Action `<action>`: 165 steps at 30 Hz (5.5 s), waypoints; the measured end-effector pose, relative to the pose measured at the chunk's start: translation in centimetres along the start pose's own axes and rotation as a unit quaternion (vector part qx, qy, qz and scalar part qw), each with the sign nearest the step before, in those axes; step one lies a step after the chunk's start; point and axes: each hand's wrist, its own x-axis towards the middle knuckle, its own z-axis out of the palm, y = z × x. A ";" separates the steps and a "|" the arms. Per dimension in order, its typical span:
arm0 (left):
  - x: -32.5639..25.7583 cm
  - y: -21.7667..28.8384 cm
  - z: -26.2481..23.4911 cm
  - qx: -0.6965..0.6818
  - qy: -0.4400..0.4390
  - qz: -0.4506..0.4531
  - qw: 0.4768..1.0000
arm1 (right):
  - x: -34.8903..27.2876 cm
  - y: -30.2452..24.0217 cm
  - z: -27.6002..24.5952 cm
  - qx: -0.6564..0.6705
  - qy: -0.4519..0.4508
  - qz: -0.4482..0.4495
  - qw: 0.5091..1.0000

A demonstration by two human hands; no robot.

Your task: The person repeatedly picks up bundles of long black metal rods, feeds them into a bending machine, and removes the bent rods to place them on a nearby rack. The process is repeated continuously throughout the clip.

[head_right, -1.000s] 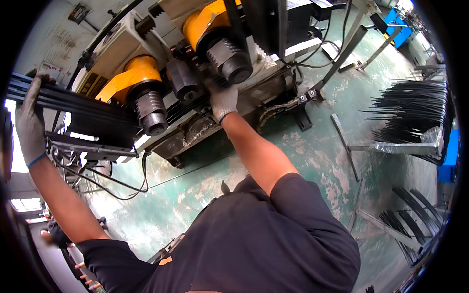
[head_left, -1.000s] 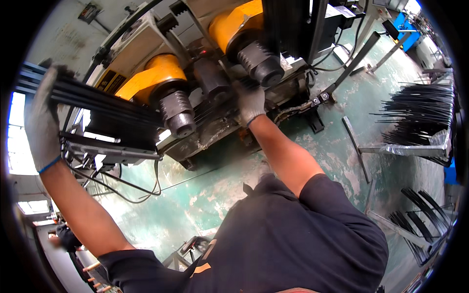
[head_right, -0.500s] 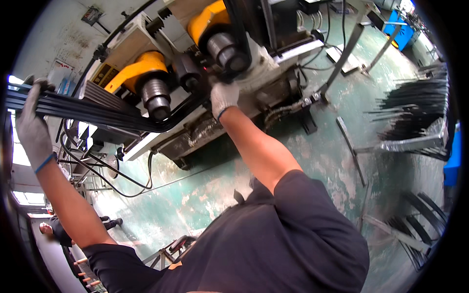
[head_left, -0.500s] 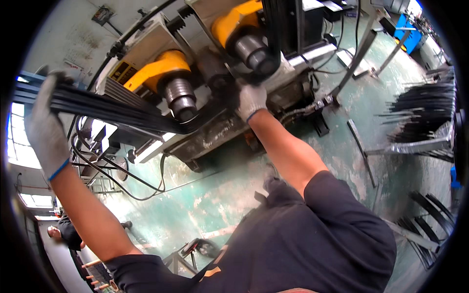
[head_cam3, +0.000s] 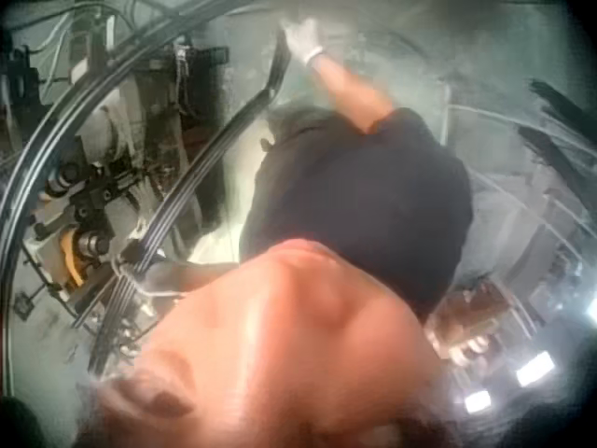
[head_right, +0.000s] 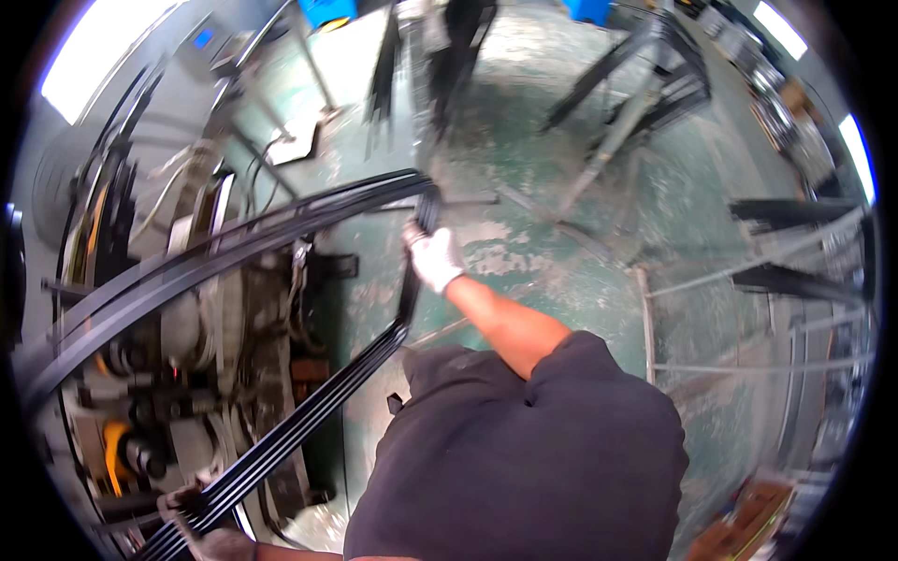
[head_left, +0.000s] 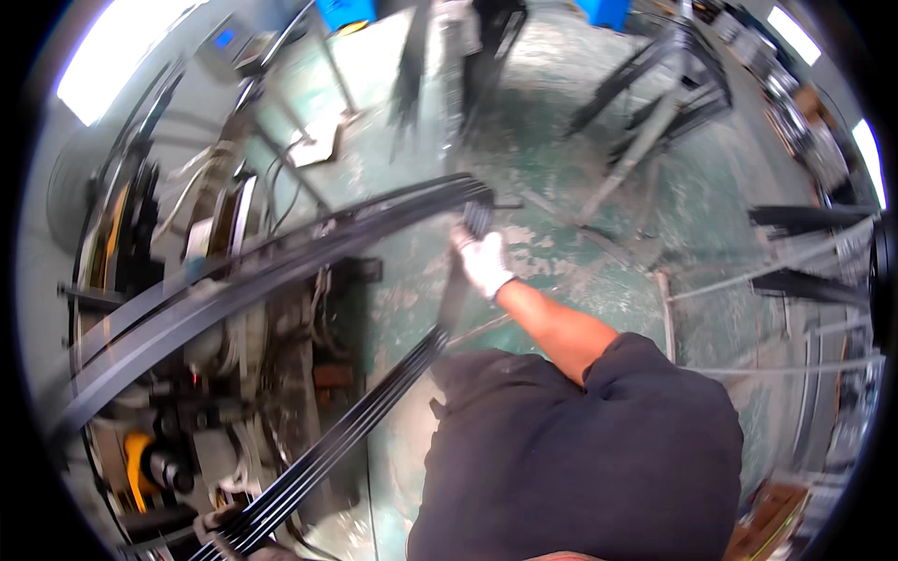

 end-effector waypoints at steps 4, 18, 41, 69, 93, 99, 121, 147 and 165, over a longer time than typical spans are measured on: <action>-7.8 -15.2 7.2 -0.028 -0.132 -0.205 0.969 | 8.4 2.8 -20.6 0.000 0.240 -0.088 0.967; -41.6 -41.4 41.6 -0.155 -0.280 -0.648 0.691 | 41.7 -1.3 -70.9 -0.335 0.370 -0.167 0.850; -47.8 -34.9 36.4 0.167 0.034 -0.433 0.885 | 50.9 13.5 -64.0 -0.359 0.172 -0.421 0.815; -75.3 -16.4 -12.3 -0.156 0.648 -0.146 0.731 | -66.6 -8.0 -22.2 0.053 -0.782 -0.605 0.139; -77.5 -10.7 -25.4 -0.162 0.740 0.107 0.644 | -98.9 -1.7 -28.2 -0.042 -0.698 -0.686 -0.201; -80.9 -10.1 -25.3 -0.267 0.755 0.148 0.580 | -99.8 -2.3 -26.4 -0.117 -0.771 -0.593 -0.201; -80.9 16.3 -28.9 -0.190 0.577 0.213 0.765 | -73.0 -18.4 -18.9 -0.113 -0.628 -0.770 0.018; -31.4 16.7 -19.4 -0.277 0.332 0.233 0.871 | -1.8 -12.6 19.2 0.042 -0.462 -0.262 0.846; -2.0 6.5 -39.7 -0.306 0.211 0.112 0.921 | -14.9 -18.3 37.4 0.316 -0.393 0.146 0.851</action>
